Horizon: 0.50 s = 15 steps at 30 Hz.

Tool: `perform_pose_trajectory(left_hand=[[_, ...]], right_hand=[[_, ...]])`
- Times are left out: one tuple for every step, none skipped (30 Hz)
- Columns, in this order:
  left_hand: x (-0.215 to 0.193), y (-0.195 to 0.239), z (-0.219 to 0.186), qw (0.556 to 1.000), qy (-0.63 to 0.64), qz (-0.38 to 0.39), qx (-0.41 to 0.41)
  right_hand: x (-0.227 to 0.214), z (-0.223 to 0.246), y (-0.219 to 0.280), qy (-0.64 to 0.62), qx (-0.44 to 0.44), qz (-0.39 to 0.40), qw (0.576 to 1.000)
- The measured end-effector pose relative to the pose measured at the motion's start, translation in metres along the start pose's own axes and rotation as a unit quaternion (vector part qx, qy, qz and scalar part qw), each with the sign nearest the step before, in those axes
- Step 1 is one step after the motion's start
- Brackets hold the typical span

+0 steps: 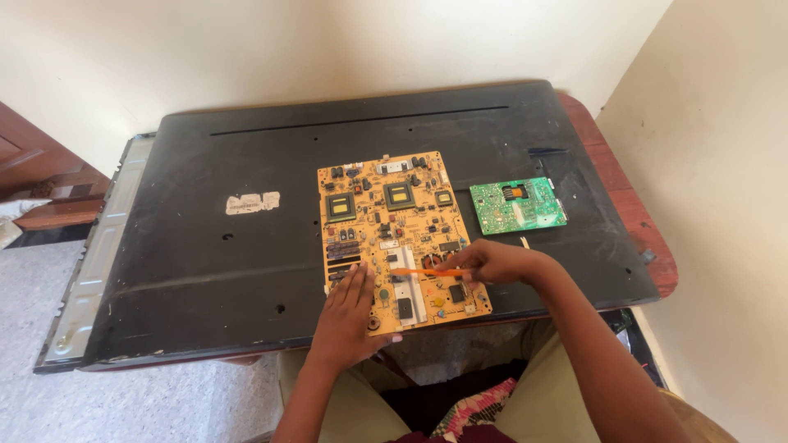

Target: The person cleans a large yellow circuit board and a smaller green circuit board using a toothbrush and a screwdriver. They scrub the surface of the boards and scrape at components while seated at a table.

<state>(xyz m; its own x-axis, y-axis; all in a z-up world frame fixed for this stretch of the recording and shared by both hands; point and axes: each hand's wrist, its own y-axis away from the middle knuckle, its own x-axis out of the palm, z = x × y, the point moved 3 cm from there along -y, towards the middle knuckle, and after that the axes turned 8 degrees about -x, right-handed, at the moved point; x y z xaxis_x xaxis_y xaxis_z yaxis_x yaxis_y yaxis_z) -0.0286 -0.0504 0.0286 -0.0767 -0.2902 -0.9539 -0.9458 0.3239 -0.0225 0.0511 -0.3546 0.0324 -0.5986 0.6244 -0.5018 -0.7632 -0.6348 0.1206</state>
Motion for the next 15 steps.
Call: perform_pose_trajectory(left_hand=[[0.000, 0.001, 0.001, 1.000, 0.001, -0.005, 0.003], [0.000, 0.000, 0.000, 1.000, 0.004, -0.011, 0.007], [0.000, 0.000, -0.001, 1.000, 0.007, -0.017, 0.010], [0.002, 0.000, -0.002, 1.000, 0.008, -0.018, 0.010], [0.002, 0.000, -0.002, 1.000, 0.009, -0.018, 0.010], [0.001, 0.001, 0.000, 1.000, 0.008, -0.019, 0.010], [0.001, 0.001, 0.001, 1.000, 0.004, -0.009, 0.002], [0.001, 0.000, 0.001, 1.000, 0.002, 0.001, -0.005], [0.002, -0.001, 0.002, 1.000, -0.001, 0.011, -0.011], [0.003, -0.001, 0.001, 1.000, 0.000, 0.003, -0.004], [0.003, -0.001, 0.001, 1.000, 0.000, -0.005, 0.004], [0.002, 0.000, 0.001, 1.000, -0.001, -0.014, 0.009], [0.002, 0.001, 0.000, 1.000, 0.007, -0.021, 0.011], [0.002, 0.001, 0.000, 0.999, 0.013, -0.029, 0.014], [0.001, 0.000, 0.000, 0.999, 0.020, -0.036, 0.017]], right_hand=[[0.002, 0.000, 0.003, -0.018, 0.038, -0.001, 0.999], [0.002, 0.000, 0.008, -0.034, 0.077, -0.002, 0.996], [0.001, 0.003, 0.014, -0.023, 0.091, -0.011, 0.995], [0.001, 0.005, 0.021, -0.011, 0.107, -0.018, 0.994], [0.000, 0.007, 0.027, 0.001, 0.122, -0.025, 0.992], [0.003, 0.011, 0.031, -0.001, 0.110, 0.006, 0.994], [0.006, 0.014, 0.036, -0.003, 0.099, 0.037, 0.994], [0.009, 0.018, 0.042, -0.004, 0.089, 0.066, 0.994], [0.011, 0.021, 0.048, 0.028, 0.109, 0.018, 0.994], [0.013, 0.024, 0.052, 0.061, 0.128, -0.028, 0.989], [0.019, 0.030, 0.058, 0.094, 0.147, -0.073, 0.982], [0.037, 0.038, 0.065, 0.064, 0.143, -0.064, 0.986], [0.061, 0.047, 0.075, 0.035, 0.139, -0.055, 0.988], [0.087, 0.057, 0.084, 0.090, 0.115, -0.067, 0.987], [0.113, 0.065, 0.093, 0.145, 0.091, -0.079, 0.982]])
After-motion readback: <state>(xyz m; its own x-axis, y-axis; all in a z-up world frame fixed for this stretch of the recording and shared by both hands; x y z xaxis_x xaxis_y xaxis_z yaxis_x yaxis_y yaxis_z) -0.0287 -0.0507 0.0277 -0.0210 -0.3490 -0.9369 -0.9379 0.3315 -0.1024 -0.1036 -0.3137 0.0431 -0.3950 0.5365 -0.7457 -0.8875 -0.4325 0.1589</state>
